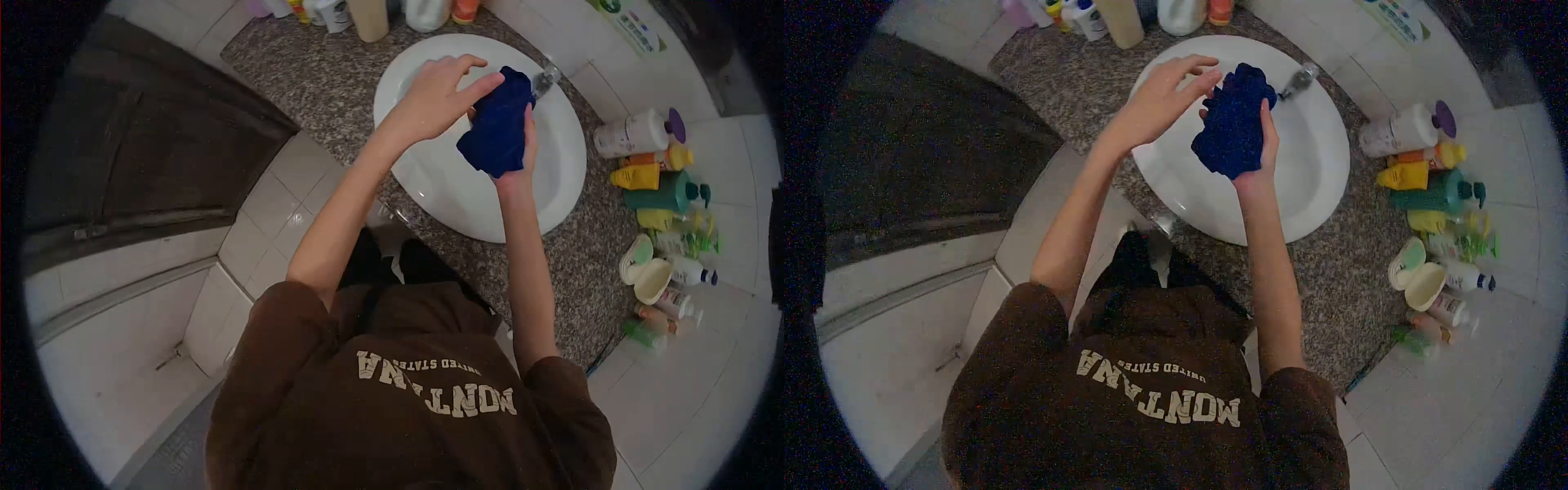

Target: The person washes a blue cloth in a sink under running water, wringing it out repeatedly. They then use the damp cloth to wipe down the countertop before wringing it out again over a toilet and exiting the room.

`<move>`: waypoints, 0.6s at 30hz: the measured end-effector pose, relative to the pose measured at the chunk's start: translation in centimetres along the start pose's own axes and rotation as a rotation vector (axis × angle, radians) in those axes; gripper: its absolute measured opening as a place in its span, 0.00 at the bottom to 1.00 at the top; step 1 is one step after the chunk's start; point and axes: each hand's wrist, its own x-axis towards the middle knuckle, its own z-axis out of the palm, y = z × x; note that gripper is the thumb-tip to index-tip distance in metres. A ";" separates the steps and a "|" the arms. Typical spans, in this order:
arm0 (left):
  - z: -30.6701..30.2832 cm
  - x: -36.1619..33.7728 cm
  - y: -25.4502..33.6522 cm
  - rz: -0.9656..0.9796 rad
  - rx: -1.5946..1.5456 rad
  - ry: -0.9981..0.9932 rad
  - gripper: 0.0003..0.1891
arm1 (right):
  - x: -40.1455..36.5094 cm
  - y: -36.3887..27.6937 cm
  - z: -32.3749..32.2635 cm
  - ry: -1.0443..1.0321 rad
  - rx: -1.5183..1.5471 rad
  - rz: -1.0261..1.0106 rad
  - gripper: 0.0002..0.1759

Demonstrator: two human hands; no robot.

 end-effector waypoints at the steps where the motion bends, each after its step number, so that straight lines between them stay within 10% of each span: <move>1: -2.5 -1.5 0.1 0.040 -0.055 0.057 0.21 | 0.1 0.6 1.9 -0.061 0.025 0.024 0.29; 10: -18.8 -28.5 -0.5 -0.444 -0.781 0.802 0.32 | -5.2 23.4 19.4 -0.402 -0.064 0.811 0.29; 15: -21.5 -49.8 0.2 -0.322 -1.207 1.408 0.36 | -18.2 41.9 26.9 -0.948 -0.647 0.617 0.30; 18: -21.6 -60.6 3.2 -0.460 -0.937 1.863 0.29 | -28.5 50.6 29.2 -1.429 -0.844 0.618 0.33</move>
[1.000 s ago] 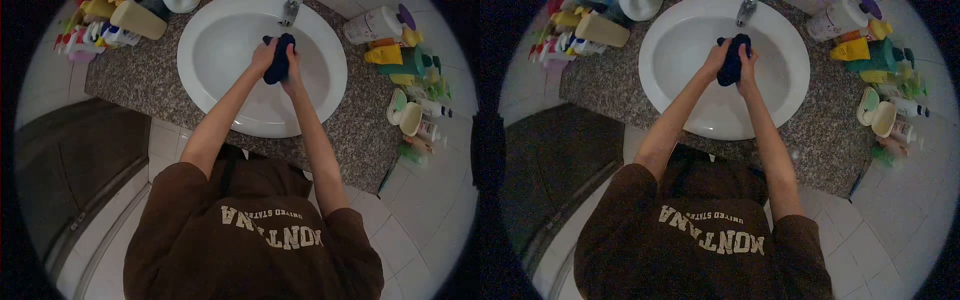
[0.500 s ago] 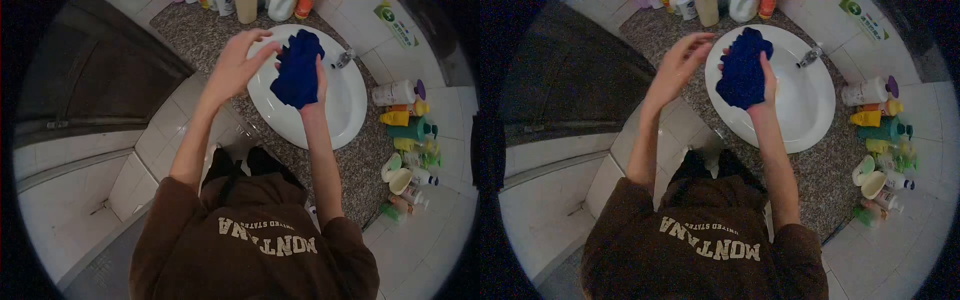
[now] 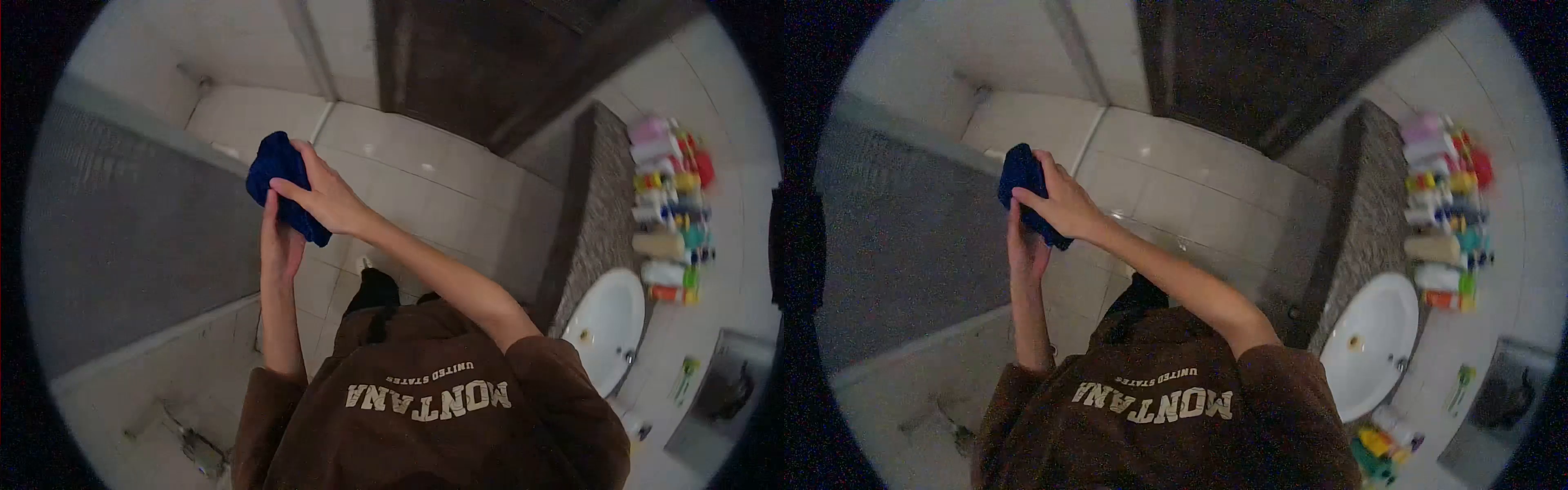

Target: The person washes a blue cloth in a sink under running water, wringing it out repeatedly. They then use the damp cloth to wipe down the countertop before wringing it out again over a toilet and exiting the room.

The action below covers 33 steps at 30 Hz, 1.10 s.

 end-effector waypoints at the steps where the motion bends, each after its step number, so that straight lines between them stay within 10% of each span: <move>1: -3.6 0.6 1.4 -0.006 0.074 0.107 0.28 | 1.9 0.2 2.6 -0.183 -0.112 0.015 0.33; 11: -16.6 3.1 13.0 0.255 0.217 0.733 0.22 | 13.4 6.5 11.1 -0.587 -0.052 0.125 0.21; 26: -14.2 38.7 12.5 0.148 -0.102 0.486 0.18 | 35.3 10.8 -11.2 -0.134 0.147 0.545 0.18; 33: -15.2 47.9 20.8 0.275 -0.451 0.476 0.20 | 49.7 13.2 -7.3 -0.272 0.150 0.641 0.17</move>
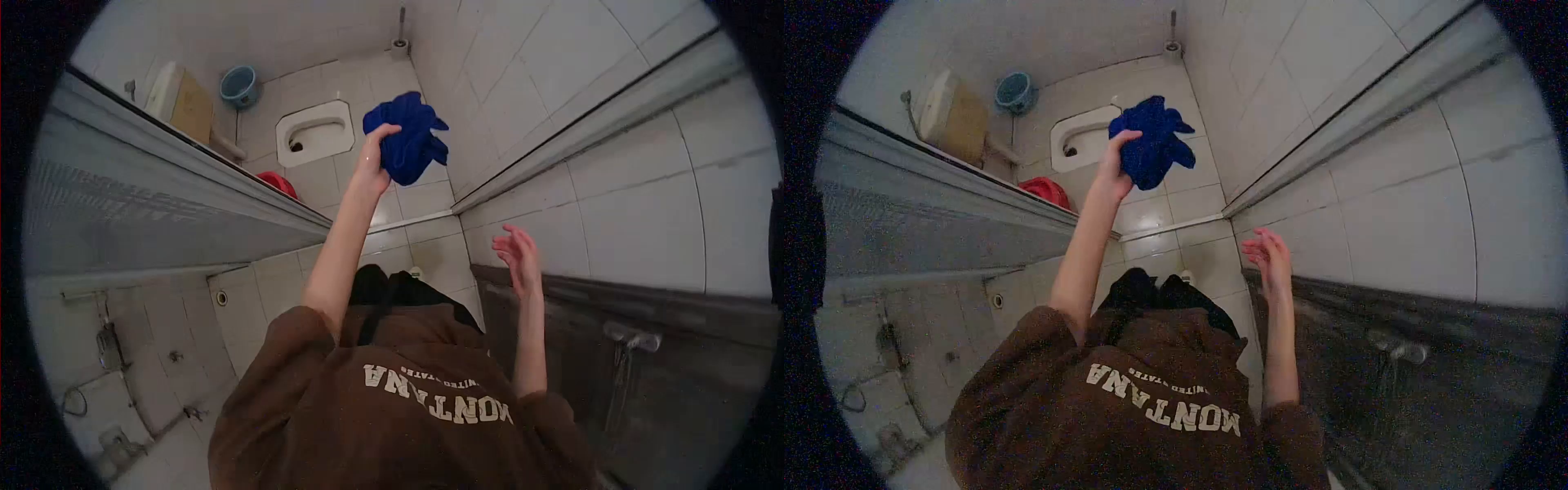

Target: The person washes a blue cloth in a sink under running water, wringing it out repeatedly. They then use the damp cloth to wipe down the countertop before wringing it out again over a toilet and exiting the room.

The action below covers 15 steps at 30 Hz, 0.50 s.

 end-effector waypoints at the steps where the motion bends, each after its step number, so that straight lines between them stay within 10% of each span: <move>1: 0.3 0.7 1.4 0.049 -0.027 0.002 0.21 | 2.1 -1.0 1.5 -0.072 -0.008 0.014 0.16; 15: -0.4 10.2 12.9 0.598 -0.009 0.045 0.25 | 24.1 -8.4 19.1 -0.718 0.171 0.261 0.19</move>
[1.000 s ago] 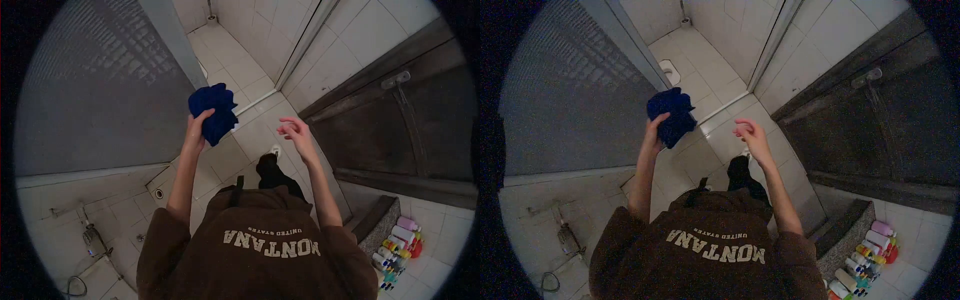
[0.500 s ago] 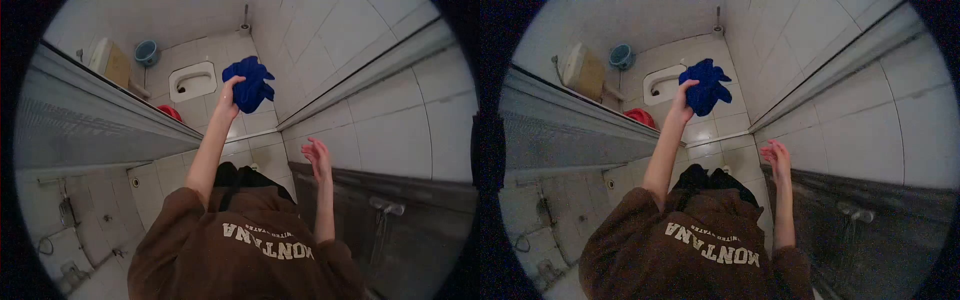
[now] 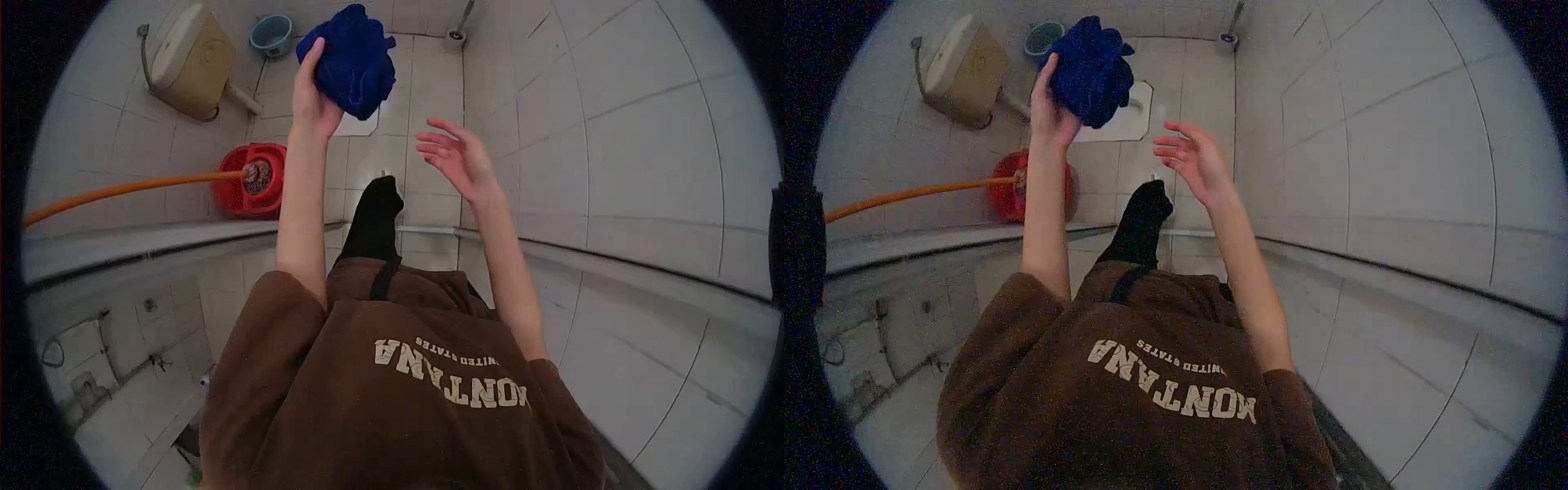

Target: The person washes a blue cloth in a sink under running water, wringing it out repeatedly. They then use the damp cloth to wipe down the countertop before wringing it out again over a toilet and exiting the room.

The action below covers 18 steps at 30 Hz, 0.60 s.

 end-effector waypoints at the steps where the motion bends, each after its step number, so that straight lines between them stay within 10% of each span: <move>1: 0.4 0.3 0.0 -0.018 -0.052 -0.035 0.27 | 2.0 -0.3 0.8 -0.049 0.038 0.043 0.20; 10: 0.7 13.6 -1.5 -0.146 -0.140 0.162 0.24 | 21.2 -7.7 3.6 -0.274 0.132 0.147 0.23; 18: -0.6 24.1 0.2 0.120 0.171 0.255 0.14 | 32.9 -12.8 7.4 0.015 0.157 0.182 0.19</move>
